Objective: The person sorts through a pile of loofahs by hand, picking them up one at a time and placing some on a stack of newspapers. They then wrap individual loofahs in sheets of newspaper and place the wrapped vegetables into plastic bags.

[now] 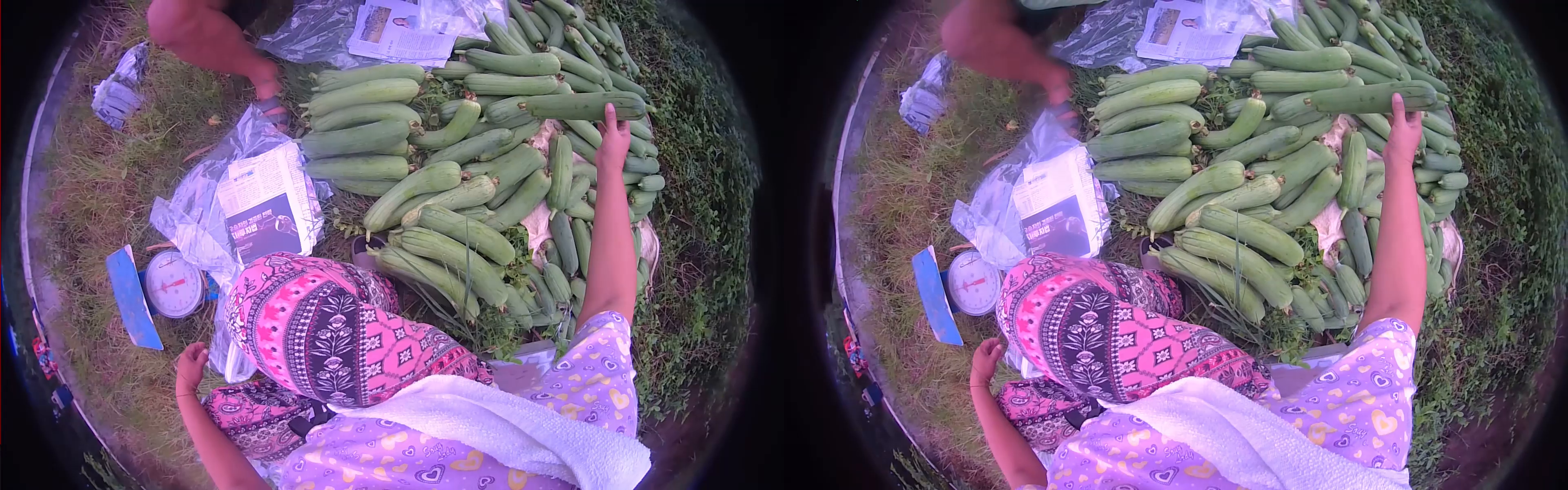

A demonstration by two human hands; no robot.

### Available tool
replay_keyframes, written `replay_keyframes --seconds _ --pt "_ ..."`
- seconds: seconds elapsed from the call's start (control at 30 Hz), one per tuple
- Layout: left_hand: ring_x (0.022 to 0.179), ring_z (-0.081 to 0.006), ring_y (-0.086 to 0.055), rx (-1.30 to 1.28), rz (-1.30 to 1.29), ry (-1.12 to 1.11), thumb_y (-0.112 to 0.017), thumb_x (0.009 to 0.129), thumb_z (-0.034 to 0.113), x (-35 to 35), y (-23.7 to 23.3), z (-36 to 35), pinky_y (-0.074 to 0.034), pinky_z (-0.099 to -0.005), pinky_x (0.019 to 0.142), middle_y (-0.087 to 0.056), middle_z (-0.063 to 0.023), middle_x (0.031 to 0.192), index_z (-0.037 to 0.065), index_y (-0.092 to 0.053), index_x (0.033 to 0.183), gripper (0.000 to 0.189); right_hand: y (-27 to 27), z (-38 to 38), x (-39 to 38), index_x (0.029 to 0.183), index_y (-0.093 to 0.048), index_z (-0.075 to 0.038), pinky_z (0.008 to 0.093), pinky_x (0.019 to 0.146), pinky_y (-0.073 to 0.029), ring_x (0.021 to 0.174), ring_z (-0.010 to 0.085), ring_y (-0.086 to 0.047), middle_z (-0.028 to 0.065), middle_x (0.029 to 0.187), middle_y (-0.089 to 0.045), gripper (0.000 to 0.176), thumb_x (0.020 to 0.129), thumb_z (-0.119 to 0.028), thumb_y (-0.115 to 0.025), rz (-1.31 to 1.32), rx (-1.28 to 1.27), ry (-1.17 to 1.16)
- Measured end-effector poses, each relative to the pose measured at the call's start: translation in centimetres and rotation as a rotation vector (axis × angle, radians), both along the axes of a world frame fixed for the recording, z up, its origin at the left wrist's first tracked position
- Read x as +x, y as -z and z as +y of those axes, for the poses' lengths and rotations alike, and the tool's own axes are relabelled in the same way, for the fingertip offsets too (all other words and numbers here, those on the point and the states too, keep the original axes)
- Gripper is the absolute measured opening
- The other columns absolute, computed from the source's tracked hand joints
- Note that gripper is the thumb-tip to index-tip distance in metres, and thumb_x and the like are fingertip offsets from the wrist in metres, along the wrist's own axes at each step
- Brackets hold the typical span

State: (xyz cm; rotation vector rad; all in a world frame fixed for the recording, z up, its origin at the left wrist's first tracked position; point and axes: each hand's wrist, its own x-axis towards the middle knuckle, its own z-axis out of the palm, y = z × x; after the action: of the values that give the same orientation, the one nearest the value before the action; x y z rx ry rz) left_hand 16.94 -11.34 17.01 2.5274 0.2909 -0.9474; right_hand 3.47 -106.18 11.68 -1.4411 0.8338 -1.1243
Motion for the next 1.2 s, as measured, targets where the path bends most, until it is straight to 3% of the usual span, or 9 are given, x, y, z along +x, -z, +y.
replay_keyframes --seconds 0.23,0.33,0.43,0.57,0.67,0.73,0.93,1.13,1.2 --pt "0.096 -0.0175 -0.062 -0.059 -0.060 0.013 -0.062 0.087 0.014 0.3 0.3 0.5 -0.049 -0.0300 0.085 -0.064 -0.0120 0.107 -0.005 -0.055 0.117 0.035 -1.1 2.7 3.0 0.123 -0.052 -0.009 0.0320 0.087 -0.040 0.097 0.0126 -0.055 0.0003 0.111 -0.059 0.049 0.086 -0.038 -0.066 -0.019 0.179 -0.200" --pt "0.097 -0.0176 -0.061 -0.062 -0.033 0.025 -0.062 0.088 0.015 -0.2 -0.4 0.6 -0.048 -0.0299 0.086 -0.064 -0.0126 0.108 -0.005 -0.055 0.117 0.036 -0.9 5.7 3.7 0.119 -0.054 -0.008 0.0325 0.087 -0.045 0.098 0.0142 -0.058 0.0032 0.110 -0.061 0.041 0.091 -0.037 -0.061 0.010 0.292 -0.391" --pt "0.097 -0.0174 -0.062 -0.052 -0.047 0.048 -0.062 0.088 0.017 -0.2 0.2 1.6 -0.049 -0.0297 0.086 -0.064 -0.0130 0.109 -0.005 -0.055 0.117 0.037 -0.4 10.5 4.1 0.122 -0.052 -0.005 0.0313 0.086 -0.047 0.099 0.0146 -0.059 0.0041 0.111 -0.061 0.047 0.092 -0.041 -0.056 0.088 0.530 -0.807" --pt "0.093 -0.0169 -0.062 -0.046 -0.034 0.042 -0.062 0.088 0.016 -0.7 0.3 2.4 -0.050 -0.0290 0.082 -0.064 -0.0120 0.106 -0.005 -0.055 0.117 0.036 0.1 17.1 4.7 0.124 -0.056 -0.007 0.0263 0.079 -0.046 0.090 0.0099 -0.056 0.0011 0.100 -0.063 0.057 0.083 -0.046 -0.065 0.766 0.305 -1.223" --pt "0.089 -0.0161 -0.062 -0.048 -0.020 0.023 -0.061 0.089 0.015 -1.0 -0.1 1.8 -0.050 -0.0286 0.079 -0.064 -0.0111 0.105 -0.005 -0.055 0.117 0.035 5.2 19.3 4.1 0.120 -0.057 -0.003 0.0315 0.082 -0.046 0.090 0.0171 -0.058 0.0072 0.101 -0.065 0.059 0.078 -0.042 -0.071 1.045 -0.091 -1.478" --pt "0.087 -0.0154 -0.062 -0.047 -0.019 0.028 -0.060 0.089 0.013 -1.1 -0.1 1.8 -0.050 -0.0284 0.078 -0.064 -0.0106 0.104 -0.005 -0.056 0.117 0.033 4.9 21.9 2.7 0.120 -0.057 -0.002 0.0336 0.083 -0.046 0.091 0.0203 -0.060 0.0109 0.102 -0.065 0.061 0.077 -0.042 -0.073 1.089 -0.192 -1.542" --pt "0.085 -0.0135 -0.059 -0.047 -0.001 0.030 -0.058 0.090 0.015 -0.9 0.4 2.0 -0.048 -0.0283 0.078 -0.064 -0.0080 0.104 -0.006 -0.055 0.118 0.035 4.6 21.4 1.0 0.117 -0.060 -0.002 0.0385 0.087 -0.047 0.098 0.0320 -0.062 0.0191 0.106 -0.065 0.067 0.073 -0.052 -0.071 1.103 -0.285 -1.384" --pt "0.084 -0.0142 -0.061 -0.060 -0.009 -0.001 -0.061 0.088 0.012 -0.4 1.0 2.3 -0.050 -0.0277 0.077 -0.064 -0.0096 0.102 -0.006 -0.055 0.115 0.033 5.0 20.4 1.4 0.117 -0.060 -0.002 0.0385 0.091 -0.047 0.101 0.0328 -0.061 0.0191 0.108 -0.064 0.065 0.080 -0.054 -0.063 1.058 -0.176 -1.305" --pt "0.083 -0.0140 -0.061 -0.066 -0.012 -0.021 -0.061 0.088 0.012 -0.5 0.9 1.9 -0.050 -0.0275 0.076 -0.064 -0.0092 0.100 -0.006 -0.056 0.114 0.032 4.6 18.7 3.0 0.116 -0.061 -0.003 0.0391 0.092 -0.046 0.103 0.0323 -0.059 0.0175 0.108 -0.064 0.056 0.081 -0.047 -0.065 1.103 -0.216 -1.199"
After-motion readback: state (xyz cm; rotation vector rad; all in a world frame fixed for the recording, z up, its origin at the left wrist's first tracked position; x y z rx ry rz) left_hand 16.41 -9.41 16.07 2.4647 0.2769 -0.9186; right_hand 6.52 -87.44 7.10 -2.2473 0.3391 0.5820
